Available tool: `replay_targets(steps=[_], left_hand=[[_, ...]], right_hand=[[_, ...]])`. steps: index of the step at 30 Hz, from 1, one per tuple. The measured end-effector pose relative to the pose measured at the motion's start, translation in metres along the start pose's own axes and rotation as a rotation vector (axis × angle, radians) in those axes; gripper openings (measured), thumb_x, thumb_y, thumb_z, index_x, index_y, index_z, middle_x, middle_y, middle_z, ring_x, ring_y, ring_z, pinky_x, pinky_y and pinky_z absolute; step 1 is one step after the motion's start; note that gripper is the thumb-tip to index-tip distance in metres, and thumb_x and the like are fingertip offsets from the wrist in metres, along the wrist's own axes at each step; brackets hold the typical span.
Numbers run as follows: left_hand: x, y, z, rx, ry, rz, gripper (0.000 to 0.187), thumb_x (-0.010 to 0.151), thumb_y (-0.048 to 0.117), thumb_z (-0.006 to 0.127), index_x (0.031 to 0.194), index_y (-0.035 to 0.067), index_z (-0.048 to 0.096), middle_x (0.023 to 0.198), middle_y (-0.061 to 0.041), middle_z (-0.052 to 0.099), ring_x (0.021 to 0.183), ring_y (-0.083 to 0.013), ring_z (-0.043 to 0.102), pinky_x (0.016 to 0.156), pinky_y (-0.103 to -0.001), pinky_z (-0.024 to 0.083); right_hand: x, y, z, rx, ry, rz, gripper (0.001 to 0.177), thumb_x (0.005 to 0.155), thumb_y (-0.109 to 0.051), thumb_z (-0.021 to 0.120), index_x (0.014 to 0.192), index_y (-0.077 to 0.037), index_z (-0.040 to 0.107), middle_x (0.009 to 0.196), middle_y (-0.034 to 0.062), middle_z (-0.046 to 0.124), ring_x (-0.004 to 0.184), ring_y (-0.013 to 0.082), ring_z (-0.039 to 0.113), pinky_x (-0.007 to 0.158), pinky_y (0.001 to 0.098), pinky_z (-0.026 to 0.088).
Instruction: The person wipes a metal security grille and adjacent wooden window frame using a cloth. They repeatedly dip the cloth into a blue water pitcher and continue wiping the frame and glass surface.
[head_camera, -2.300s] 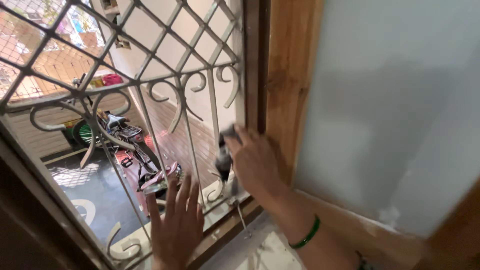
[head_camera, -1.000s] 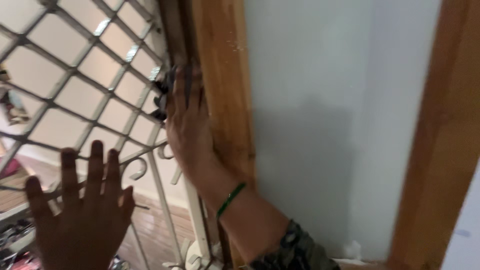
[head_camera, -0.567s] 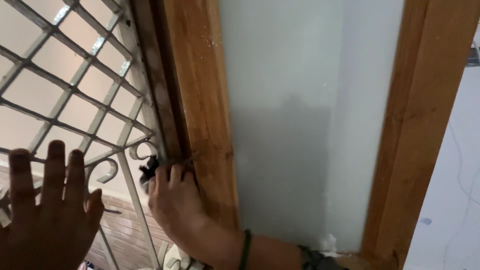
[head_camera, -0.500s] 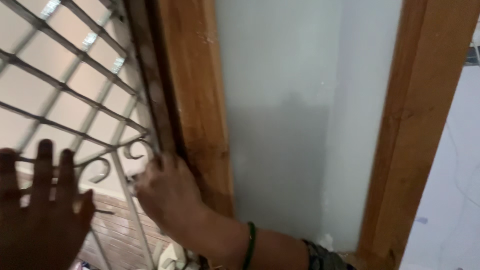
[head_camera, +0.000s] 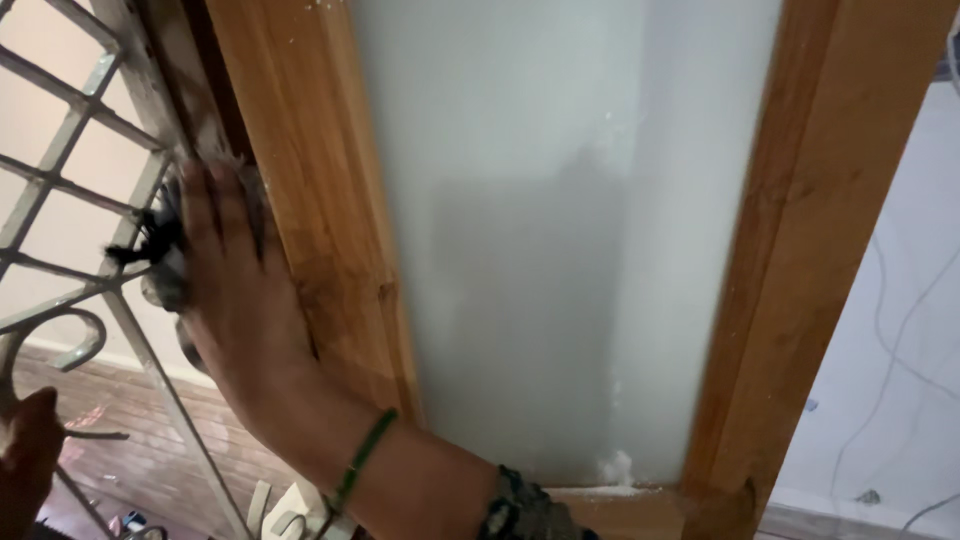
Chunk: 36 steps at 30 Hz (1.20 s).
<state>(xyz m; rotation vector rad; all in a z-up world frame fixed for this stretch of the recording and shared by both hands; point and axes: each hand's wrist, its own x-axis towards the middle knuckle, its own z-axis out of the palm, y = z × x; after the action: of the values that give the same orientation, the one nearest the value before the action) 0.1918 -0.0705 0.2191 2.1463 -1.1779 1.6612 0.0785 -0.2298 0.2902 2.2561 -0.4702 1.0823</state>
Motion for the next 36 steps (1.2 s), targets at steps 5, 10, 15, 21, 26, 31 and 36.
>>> replay_targets(steps=[5,10,15,21,26,31,36], left_hand=[[-0.002,-0.011,-0.005,-0.173,0.056,-0.099,0.068,0.096,0.017,0.059,0.154,-0.016,0.047,0.159,-0.036,0.044,0.141,-0.0449,0.05,0.11,-0.053,0.049],[0.007,0.0,-0.069,0.619,-0.15,0.137,0.063,0.098,0.033,0.057,0.148,-0.006,0.056,0.158,-0.028,0.039,0.15,-0.0389,0.049,0.118,-0.048,0.05],[0.007,0.011,-0.078,0.107,-0.016,-0.062,0.061,0.107,0.04,0.049,0.149,-0.004,0.052,0.164,-0.026,0.037,0.149,-0.0481,0.036,0.101,-0.066,0.042],[0.0,0.007,-0.084,0.564,0.043,0.001,0.058,0.112,0.05,0.047,0.154,0.012,0.057,0.169,-0.011,0.042,0.159,-0.037,0.022,0.122,-0.066,0.016],[0.001,0.009,-0.088,0.065,0.022,-0.07,0.05,0.114,0.033,0.053,0.149,-0.001,0.058,0.168,-0.02,0.045,0.16,-0.0467,0.027,0.118,-0.083,0.015],[-0.019,-0.014,-0.065,0.683,0.082,0.1,0.054,0.105,0.038,0.051,0.15,0.009,0.062,0.171,-0.01,0.042,0.162,-0.0331,0.022,0.128,-0.059,0.011],[-0.03,-0.017,-0.057,0.555,0.05,0.075,0.054,0.106,0.033,0.053,0.153,0.006,0.059,0.172,-0.011,0.039,0.164,-0.0335,0.02,0.126,-0.061,0.014]], right_hand=[[-0.049,-0.027,0.034,0.005,0.051,0.071,0.076,0.094,-0.029,0.058,0.16,0.002,0.038,0.171,0.0192,0.02,0.155,0.0331,0.024,0.122,0.0428,0.025],[-0.101,-0.057,0.073,-0.001,-0.135,-0.116,0.079,0.087,-0.032,0.053,0.153,0.005,0.031,0.166,0.0193,0.022,0.151,0.038,0.026,0.122,0.0501,0.023],[-0.169,-0.093,0.118,0.046,-0.078,-0.293,0.061,0.092,-0.029,0.051,0.143,0.005,0.048,0.158,0.0187,0.041,0.148,0.0372,0.035,0.122,0.0482,0.026],[-0.152,-0.047,0.084,0.34,-0.161,-0.448,0.02,0.099,-0.006,0.06,0.11,0.001,0.075,0.127,0.0214,0.069,0.123,0.0317,0.062,0.105,0.0429,0.05],[-0.055,-0.005,0.011,0.64,0.509,-0.134,0.027,0.097,-0.005,0.069,0.117,0.011,0.075,0.134,0.0187,0.064,0.129,0.0364,0.058,0.102,0.0459,0.05],[0.01,0.023,0.006,-0.096,0.339,-0.097,0.031,0.099,-0.011,0.066,0.125,0.006,0.068,0.154,0.0258,0.056,0.135,0.0419,0.054,0.122,0.0507,0.033],[-0.057,-0.012,0.025,-0.549,0.08,-0.339,0.062,0.086,-0.034,0.056,0.136,0.004,0.06,0.14,0.0271,0.058,0.134,0.0409,0.051,0.121,0.0529,0.015]])
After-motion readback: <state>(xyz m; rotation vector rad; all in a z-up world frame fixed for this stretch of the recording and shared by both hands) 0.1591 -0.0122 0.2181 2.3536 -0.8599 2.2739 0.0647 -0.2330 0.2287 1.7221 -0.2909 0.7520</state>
